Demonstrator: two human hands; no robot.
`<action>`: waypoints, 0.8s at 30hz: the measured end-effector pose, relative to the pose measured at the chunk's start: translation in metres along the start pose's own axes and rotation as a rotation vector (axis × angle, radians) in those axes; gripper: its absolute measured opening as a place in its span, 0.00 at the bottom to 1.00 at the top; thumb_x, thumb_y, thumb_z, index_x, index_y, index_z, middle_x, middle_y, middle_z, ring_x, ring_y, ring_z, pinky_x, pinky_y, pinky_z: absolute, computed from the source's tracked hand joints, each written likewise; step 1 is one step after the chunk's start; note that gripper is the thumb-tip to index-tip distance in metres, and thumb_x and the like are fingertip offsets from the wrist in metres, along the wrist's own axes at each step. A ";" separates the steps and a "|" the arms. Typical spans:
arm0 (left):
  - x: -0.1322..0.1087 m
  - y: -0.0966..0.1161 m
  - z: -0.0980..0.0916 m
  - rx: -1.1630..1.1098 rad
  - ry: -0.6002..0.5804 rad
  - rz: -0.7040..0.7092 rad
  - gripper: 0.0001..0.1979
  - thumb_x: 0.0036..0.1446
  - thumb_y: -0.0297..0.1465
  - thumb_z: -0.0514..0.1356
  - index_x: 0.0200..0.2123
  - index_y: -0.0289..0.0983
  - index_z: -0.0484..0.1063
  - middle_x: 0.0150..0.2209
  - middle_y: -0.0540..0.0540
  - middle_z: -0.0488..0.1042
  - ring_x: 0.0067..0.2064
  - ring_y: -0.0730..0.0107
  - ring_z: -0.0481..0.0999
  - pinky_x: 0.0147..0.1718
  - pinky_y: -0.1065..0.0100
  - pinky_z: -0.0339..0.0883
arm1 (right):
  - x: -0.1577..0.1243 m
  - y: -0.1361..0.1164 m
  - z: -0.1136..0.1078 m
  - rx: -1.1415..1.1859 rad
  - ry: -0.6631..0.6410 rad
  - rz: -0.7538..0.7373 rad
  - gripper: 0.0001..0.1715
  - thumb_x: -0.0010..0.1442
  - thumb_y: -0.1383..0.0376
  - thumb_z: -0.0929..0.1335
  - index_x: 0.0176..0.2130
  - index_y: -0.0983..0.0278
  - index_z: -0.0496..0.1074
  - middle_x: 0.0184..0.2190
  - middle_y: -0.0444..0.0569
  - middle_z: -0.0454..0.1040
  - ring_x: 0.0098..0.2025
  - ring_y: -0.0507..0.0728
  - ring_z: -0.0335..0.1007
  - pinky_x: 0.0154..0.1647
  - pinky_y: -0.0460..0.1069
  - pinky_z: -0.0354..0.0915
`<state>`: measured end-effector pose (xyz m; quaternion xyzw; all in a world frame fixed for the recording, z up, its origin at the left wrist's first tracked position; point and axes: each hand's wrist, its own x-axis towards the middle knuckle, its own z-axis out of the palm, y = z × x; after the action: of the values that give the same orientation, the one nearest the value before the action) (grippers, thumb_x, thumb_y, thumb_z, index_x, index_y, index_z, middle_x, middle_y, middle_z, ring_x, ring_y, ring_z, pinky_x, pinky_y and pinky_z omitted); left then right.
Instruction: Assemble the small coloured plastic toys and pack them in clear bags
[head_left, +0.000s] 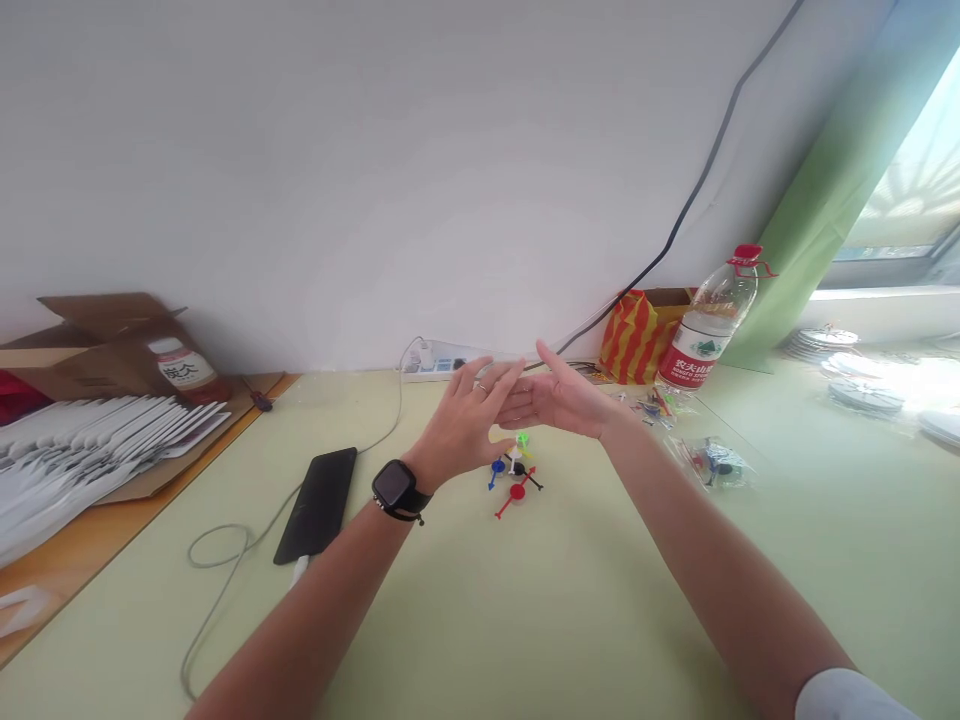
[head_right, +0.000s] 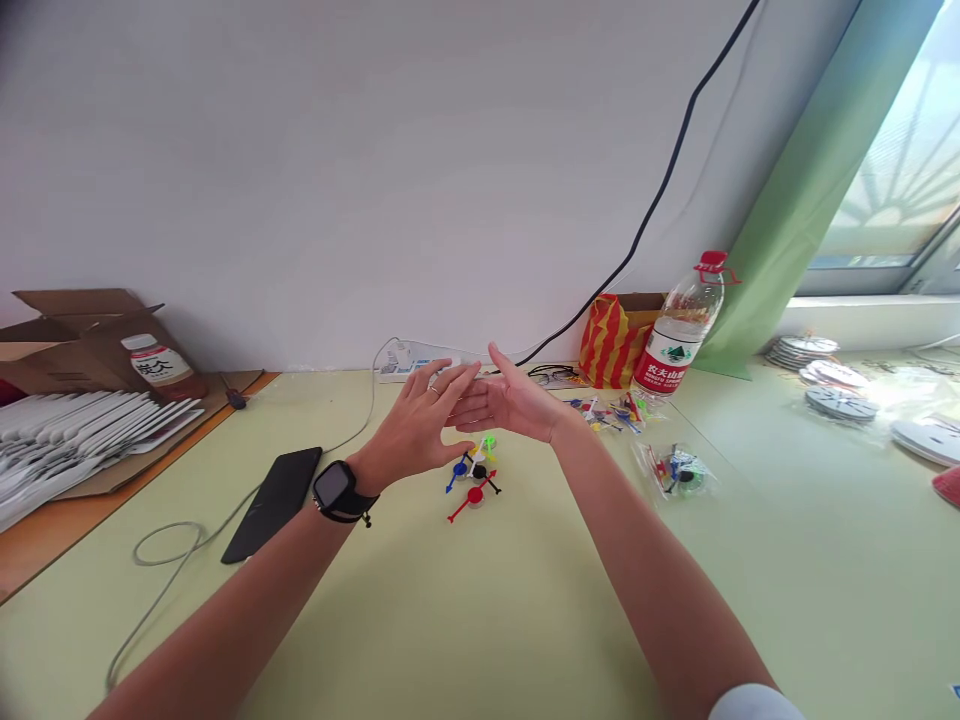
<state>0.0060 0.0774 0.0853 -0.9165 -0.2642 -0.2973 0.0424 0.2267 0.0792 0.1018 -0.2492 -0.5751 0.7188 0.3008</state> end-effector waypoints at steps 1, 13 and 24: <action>-0.001 -0.003 0.002 0.007 0.007 -0.004 0.50 0.57 0.35 0.68 0.77 0.42 0.47 0.68 0.36 0.64 0.69 0.35 0.58 0.67 0.42 0.50 | 0.000 0.001 -0.002 0.001 0.011 0.002 0.50 0.65 0.27 0.57 0.49 0.62 0.82 0.54 0.56 0.80 0.61 0.69 0.73 0.67 0.63 0.64; -0.024 -0.053 0.006 -0.166 -0.167 -0.367 0.45 0.57 0.44 0.67 0.74 0.41 0.55 0.56 0.39 0.72 0.50 0.52 0.74 0.52 0.53 0.69 | -0.003 0.001 -0.029 -0.627 0.717 -0.209 0.20 0.73 0.51 0.66 0.47 0.63 0.78 0.44 0.54 0.82 0.46 0.59 0.78 0.48 0.51 0.72; -0.044 -0.094 0.013 -0.456 -0.346 -0.614 0.46 0.52 0.56 0.69 0.69 0.42 0.64 0.56 0.38 0.75 0.50 0.54 0.76 0.48 0.58 0.71 | 0.033 0.087 -0.047 -0.841 0.569 -0.018 0.07 0.61 0.71 0.72 0.37 0.63 0.83 0.39 0.51 0.83 0.40 0.58 0.77 0.44 0.50 0.71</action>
<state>-0.0650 0.1409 0.0421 -0.8176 -0.4558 -0.1886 -0.2970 0.2238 0.1208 0.0065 -0.5296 -0.7122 0.3260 0.3255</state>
